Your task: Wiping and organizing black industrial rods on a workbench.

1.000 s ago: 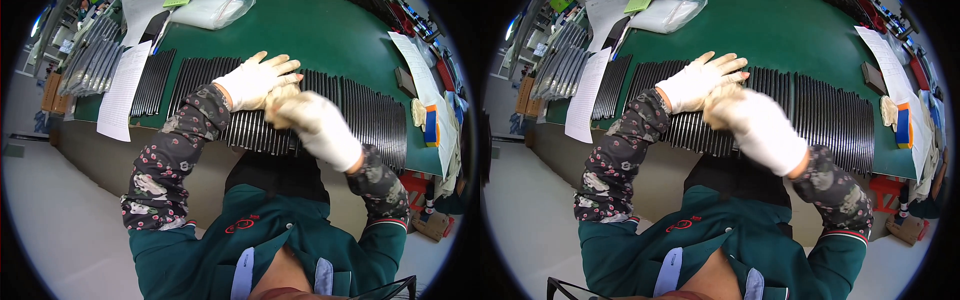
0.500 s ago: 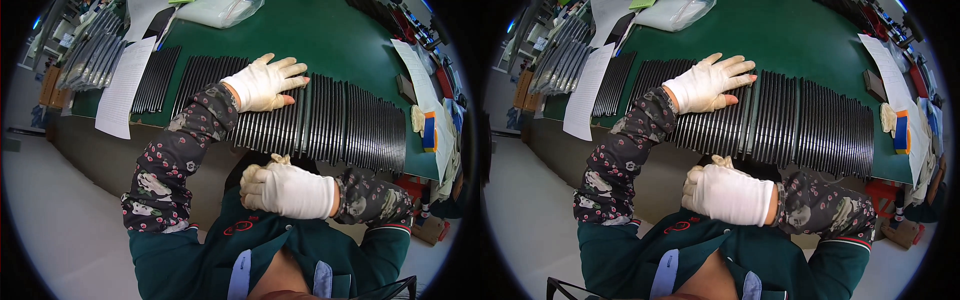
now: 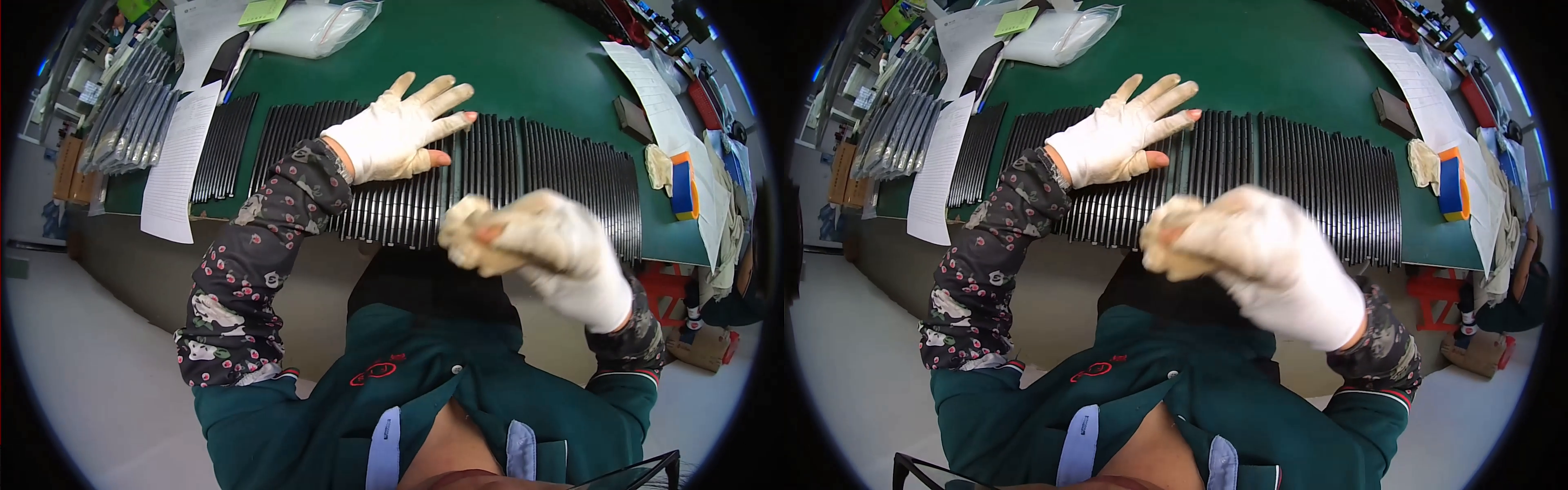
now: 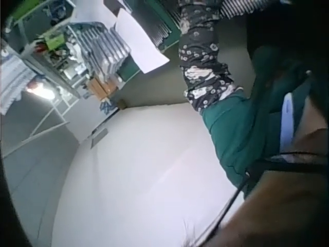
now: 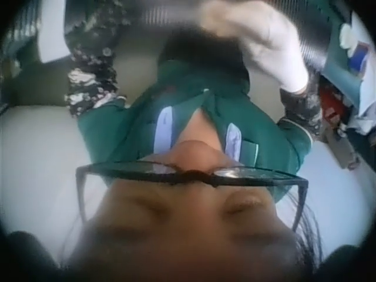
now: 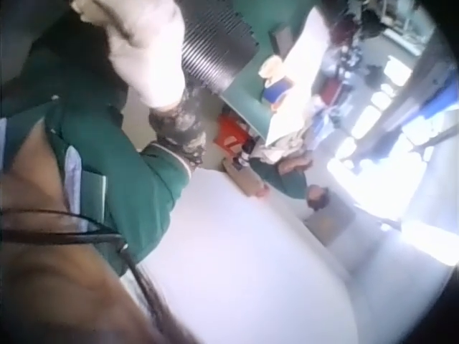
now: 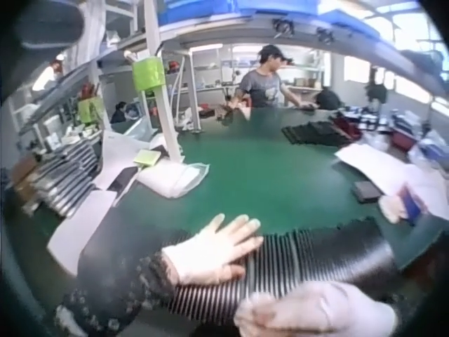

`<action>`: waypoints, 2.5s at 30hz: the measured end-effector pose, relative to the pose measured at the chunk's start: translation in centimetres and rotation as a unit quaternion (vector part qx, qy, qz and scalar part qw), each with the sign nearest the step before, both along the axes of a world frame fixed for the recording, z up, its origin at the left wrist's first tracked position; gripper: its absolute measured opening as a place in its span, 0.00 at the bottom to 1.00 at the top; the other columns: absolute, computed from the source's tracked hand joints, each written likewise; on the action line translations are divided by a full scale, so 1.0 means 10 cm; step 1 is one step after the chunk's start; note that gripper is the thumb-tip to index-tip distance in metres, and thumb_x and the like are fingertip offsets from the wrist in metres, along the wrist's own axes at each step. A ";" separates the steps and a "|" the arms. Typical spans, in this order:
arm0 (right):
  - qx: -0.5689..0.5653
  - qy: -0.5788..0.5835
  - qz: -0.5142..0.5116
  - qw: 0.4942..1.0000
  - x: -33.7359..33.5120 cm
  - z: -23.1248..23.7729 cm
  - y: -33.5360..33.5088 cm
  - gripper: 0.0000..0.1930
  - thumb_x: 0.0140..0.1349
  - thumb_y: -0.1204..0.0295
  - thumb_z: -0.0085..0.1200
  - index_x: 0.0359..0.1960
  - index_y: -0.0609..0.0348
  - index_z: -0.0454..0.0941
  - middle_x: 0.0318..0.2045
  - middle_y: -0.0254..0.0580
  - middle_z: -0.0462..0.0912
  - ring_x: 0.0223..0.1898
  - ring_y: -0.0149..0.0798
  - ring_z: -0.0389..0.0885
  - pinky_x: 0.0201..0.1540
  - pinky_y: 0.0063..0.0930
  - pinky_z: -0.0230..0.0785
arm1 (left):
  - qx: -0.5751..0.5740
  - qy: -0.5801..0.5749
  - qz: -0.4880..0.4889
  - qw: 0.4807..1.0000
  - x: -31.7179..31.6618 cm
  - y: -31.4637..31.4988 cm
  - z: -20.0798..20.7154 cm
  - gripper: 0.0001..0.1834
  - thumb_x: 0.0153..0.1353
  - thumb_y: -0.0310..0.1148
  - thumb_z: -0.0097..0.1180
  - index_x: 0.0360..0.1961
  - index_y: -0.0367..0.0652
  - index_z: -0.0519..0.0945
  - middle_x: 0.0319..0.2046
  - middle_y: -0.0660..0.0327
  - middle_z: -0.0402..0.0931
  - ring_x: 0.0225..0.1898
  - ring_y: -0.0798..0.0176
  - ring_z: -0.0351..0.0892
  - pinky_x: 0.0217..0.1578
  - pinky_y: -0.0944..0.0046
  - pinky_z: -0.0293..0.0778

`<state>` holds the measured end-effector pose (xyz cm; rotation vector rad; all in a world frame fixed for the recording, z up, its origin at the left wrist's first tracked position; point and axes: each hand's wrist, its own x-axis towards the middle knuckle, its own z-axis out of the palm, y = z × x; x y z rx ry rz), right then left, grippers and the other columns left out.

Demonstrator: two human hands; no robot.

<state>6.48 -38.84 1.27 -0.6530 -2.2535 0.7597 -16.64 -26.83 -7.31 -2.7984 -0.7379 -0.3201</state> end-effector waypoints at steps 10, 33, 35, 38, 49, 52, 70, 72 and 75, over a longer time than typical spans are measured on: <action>-0.015 -0.007 -0.212 0.977 0.84 -0.01 0.09 0.18 0.48 0.83 0.59 0.43 0.61 0.80 0.38 0.42 0.82 0.38 0.41 0.82 0.43 0.28 0.74 | -0.124 0.017 -0.055 0.991 0.68 -0.18 0.12 0.37 0.57 0.47 0.58 0.65 0.45 0.64 0.68 0.53 0.55 0.70 0.52 0.52 0.66 0.41 0.51; -0.018 -0.056 0.152 0.987 -0.39 -0.81 0.04 0.16 0.45 0.83 0.53 0.38 0.56 0.78 0.34 0.37 0.80 0.38 0.42 0.80 0.34 0.27 0.68 | -0.087 0.011 0.032 0.996 0.46 0.10 -0.14 0.31 0.62 0.46 0.53 0.65 0.51 0.64 0.68 0.59 0.55 0.70 0.55 0.53 0.66 0.44 0.53; -0.212 -0.046 0.276 0.936 -0.32 -1.00 -0.16 0.10 0.49 0.78 0.52 0.35 0.55 0.77 0.34 0.35 0.79 0.34 0.39 0.78 0.35 0.29 0.69 | -0.084 0.012 0.026 0.996 0.51 0.13 -0.15 0.31 0.61 0.46 0.53 0.65 0.52 0.64 0.68 0.59 0.55 0.70 0.55 0.52 0.66 0.44 0.53; -0.061 0.159 0.139 0.975 -0.41 -0.59 0.10 0.08 0.48 0.77 0.52 0.33 0.56 0.76 0.33 0.35 0.80 0.35 0.40 0.79 0.35 0.32 0.70 | -0.092 0.019 0.028 0.995 0.52 0.13 -0.14 0.31 0.62 0.46 0.53 0.65 0.52 0.64 0.68 0.59 0.55 0.70 0.55 0.52 0.66 0.44 0.54; 0.011 0.059 0.076 0.995 0.03 -0.48 0.20 0.12 0.46 0.84 0.57 0.33 0.56 0.77 0.32 0.41 0.80 0.34 0.46 0.80 0.36 0.34 0.74 | -0.082 0.026 0.017 0.996 0.57 0.07 -0.07 0.33 0.61 0.46 0.53 0.66 0.52 0.62 0.69 0.58 0.54 0.70 0.54 0.52 0.67 0.45 0.53; 0.025 0.020 0.043 0.999 0.03 -0.76 0.16 0.12 0.43 0.87 0.55 0.29 0.57 0.77 0.32 0.40 0.79 0.38 0.46 0.78 0.37 0.32 0.73 | -0.096 0.015 0.008 0.995 0.56 0.05 -0.12 0.34 0.62 0.47 0.52 0.68 0.53 0.59 0.69 0.57 0.53 0.70 0.53 0.51 0.67 0.45 0.51; -0.172 0.127 -0.235 0.948 2.16 -0.26 0.23 0.14 0.55 0.85 0.56 0.44 0.67 0.79 0.41 0.39 0.81 0.41 0.31 0.80 0.47 0.22 0.72 | -0.187 -0.015 -0.095 0.978 2.36 0.00 0.00 0.34 0.59 0.47 0.56 0.63 0.43 0.66 0.68 0.49 0.55 0.69 0.47 0.52 0.67 0.40 0.49; -0.138 0.105 -0.225 0.959 2.21 -0.30 0.22 0.14 0.54 0.85 0.57 0.44 0.67 0.79 0.40 0.40 0.81 0.41 0.32 0.80 0.46 0.22 0.72 | -0.142 0.028 -0.104 0.984 2.15 0.03 0.01 0.34 0.58 0.47 0.57 0.63 0.45 0.66 0.68 0.50 0.55 0.70 0.49 0.52 0.67 0.39 0.49; -0.139 0.106 -0.225 0.959 2.10 -0.31 0.19 0.15 0.53 0.85 0.57 0.44 0.66 0.79 0.39 0.41 0.82 0.40 0.34 0.81 0.46 0.23 0.72 | -0.094 0.053 -0.096 0.990 1.80 0.08 0.03 0.37 0.63 0.58 0.43 0.66 0.45 0.63 0.68 0.53 0.54 0.70 0.50 0.52 0.66 0.38 0.48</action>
